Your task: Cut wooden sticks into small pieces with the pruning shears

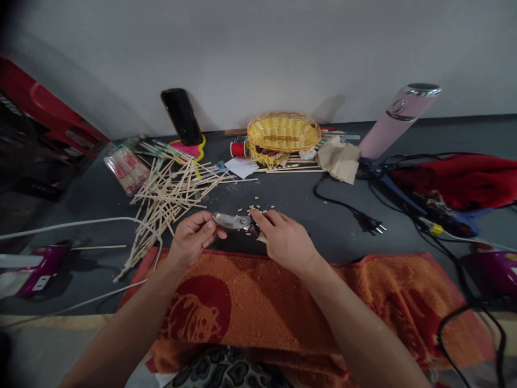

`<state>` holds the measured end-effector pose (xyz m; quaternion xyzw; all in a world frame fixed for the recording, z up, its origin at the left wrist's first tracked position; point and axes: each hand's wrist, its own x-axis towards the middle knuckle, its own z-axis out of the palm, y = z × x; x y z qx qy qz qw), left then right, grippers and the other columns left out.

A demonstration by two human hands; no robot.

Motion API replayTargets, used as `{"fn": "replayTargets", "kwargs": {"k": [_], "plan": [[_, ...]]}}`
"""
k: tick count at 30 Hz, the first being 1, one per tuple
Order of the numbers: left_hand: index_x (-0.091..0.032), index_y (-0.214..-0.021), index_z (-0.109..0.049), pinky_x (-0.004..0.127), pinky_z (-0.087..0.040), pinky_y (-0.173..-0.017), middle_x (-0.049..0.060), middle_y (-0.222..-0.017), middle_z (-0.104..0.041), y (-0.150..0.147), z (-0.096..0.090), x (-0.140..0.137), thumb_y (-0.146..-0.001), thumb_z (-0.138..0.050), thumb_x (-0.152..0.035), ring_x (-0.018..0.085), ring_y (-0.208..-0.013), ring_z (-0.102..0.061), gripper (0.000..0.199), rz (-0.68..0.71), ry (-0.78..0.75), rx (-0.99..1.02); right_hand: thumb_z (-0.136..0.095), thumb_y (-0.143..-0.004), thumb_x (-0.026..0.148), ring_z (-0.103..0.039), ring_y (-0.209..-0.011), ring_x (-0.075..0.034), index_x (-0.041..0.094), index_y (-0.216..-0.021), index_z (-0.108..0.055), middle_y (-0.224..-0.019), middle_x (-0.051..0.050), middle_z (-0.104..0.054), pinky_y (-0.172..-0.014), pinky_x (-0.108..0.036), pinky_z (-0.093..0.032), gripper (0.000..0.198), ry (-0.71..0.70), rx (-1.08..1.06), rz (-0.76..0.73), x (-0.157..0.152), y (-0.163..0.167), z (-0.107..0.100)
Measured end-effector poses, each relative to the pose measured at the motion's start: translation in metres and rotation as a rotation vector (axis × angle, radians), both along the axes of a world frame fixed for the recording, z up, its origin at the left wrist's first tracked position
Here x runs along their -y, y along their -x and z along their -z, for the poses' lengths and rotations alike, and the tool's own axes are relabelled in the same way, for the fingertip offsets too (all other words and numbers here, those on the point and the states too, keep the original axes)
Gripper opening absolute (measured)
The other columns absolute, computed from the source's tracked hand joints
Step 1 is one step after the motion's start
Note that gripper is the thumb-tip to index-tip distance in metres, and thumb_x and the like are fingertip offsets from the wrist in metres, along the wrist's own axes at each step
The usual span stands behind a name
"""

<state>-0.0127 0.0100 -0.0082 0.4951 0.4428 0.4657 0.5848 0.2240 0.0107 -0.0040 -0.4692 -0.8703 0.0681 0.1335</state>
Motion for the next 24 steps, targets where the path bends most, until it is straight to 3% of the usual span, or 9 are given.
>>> {"fn": "replayTargets", "kwargs": {"k": [7,15,24], "plan": [[-0.014,-0.081,-0.063,0.02,-0.03,-0.045,0.005,-0.07,-0.07,0.0001,0.0011,-0.0013,-0.085,-0.061,-0.036,0.006,-0.047,-0.04,0.023,-0.056,-0.084,-0.083,-0.05,-0.083,0.014,-0.057,-0.098,-0.024,0.019,-0.142,-0.036,-0.118,-0.011,-0.058,-0.086,-0.037,-0.048,0.061,-0.042,0.032,-0.006,-0.0047,-0.0015,0.0031],[-0.014,-0.076,-0.06,0.02,-0.024,-0.042,0.005,-0.067,-0.069,0.0002,0.003,-0.0007,-0.086,-0.06,-0.036,0.005,-0.043,-0.035,0.025,-0.031,-0.029,-0.045,-0.049,-0.084,0.014,-0.055,-0.105,-0.025,0.017,-0.141,-0.038,-0.119,-0.013,-0.058,-0.088,-0.04,-0.048,0.058,-0.064,-0.005,-0.039,-0.0096,-0.0047,0.0072],[-0.015,-0.078,-0.06,0.02,-0.024,-0.04,0.003,-0.062,-0.067,-0.0008,0.0017,-0.0002,-0.085,-0.061,-0.043,0.005,-0.04,-0.033,0.029,-0.045,-0.005,-0.019,-0.047,-0.083,0.011,-0.059,-0.094,-0.021,0.02,-0.139,-0.04,-0.114,-0.01,-0.06,-0.082,-0.034,-0.049,0.057,-0.067,0.026,0.013,-0.0022,-0.0002,0.0025]]}}
